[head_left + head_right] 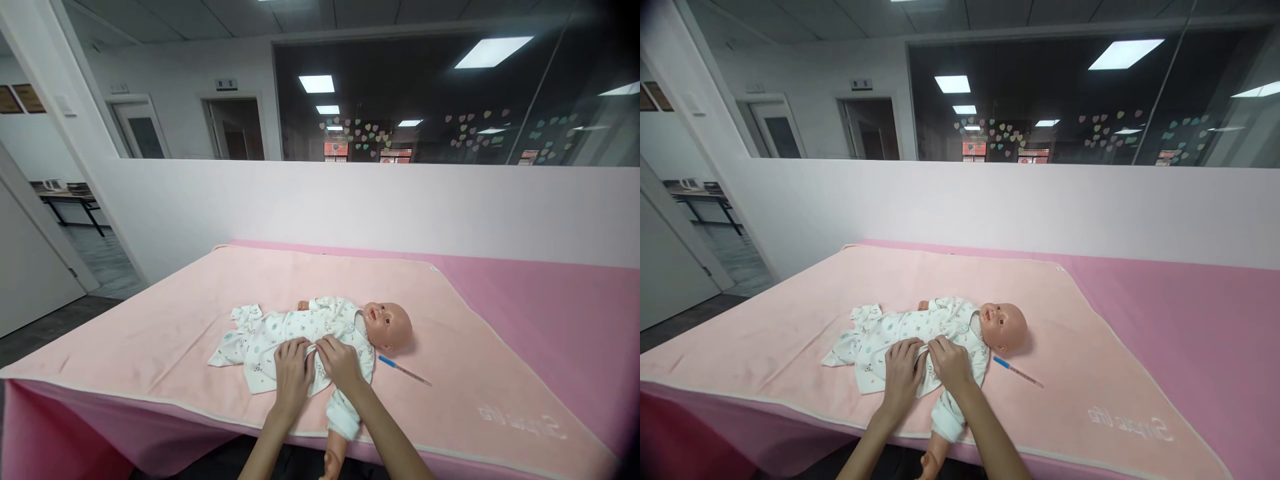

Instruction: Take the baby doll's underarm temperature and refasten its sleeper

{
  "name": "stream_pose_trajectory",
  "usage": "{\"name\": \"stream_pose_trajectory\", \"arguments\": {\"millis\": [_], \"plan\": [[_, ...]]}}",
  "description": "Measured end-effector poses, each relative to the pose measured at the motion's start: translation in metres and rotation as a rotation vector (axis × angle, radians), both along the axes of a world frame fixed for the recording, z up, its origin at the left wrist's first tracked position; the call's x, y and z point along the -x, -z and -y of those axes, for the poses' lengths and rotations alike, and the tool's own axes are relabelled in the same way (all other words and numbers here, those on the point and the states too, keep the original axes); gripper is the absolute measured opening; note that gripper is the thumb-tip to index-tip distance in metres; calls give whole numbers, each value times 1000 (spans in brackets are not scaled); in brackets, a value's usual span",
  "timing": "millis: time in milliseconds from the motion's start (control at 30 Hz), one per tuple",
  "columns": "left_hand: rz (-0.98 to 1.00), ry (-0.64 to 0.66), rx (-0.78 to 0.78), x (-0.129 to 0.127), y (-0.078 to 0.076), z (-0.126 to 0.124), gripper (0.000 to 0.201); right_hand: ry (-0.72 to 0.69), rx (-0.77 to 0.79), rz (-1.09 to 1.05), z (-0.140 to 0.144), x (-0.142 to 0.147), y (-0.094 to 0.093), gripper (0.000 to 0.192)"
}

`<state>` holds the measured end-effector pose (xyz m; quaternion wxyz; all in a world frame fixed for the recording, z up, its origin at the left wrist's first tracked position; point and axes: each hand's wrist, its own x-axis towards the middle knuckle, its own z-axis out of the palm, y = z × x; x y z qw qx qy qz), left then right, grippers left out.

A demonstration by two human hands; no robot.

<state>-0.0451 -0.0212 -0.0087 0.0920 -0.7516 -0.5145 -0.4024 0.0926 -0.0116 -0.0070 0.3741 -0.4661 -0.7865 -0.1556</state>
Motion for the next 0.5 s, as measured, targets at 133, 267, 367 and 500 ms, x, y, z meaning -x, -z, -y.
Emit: {"name": "stream_pose_trajectory", "arguments": {"millis": [133,267,367,500], "plan": [[167,59,74,6,3,-2,10,48,-11,55,2,1,-3,21],[354,121,94,9,4,-6,8,63,-6,86,2,1,-2,19],[442,183,121,11,2,-6,11,62,-10,84,2,0,0,19],[513,158,147,7,-4,-2,14,49,-23,96,4,-1,0,24]]}}
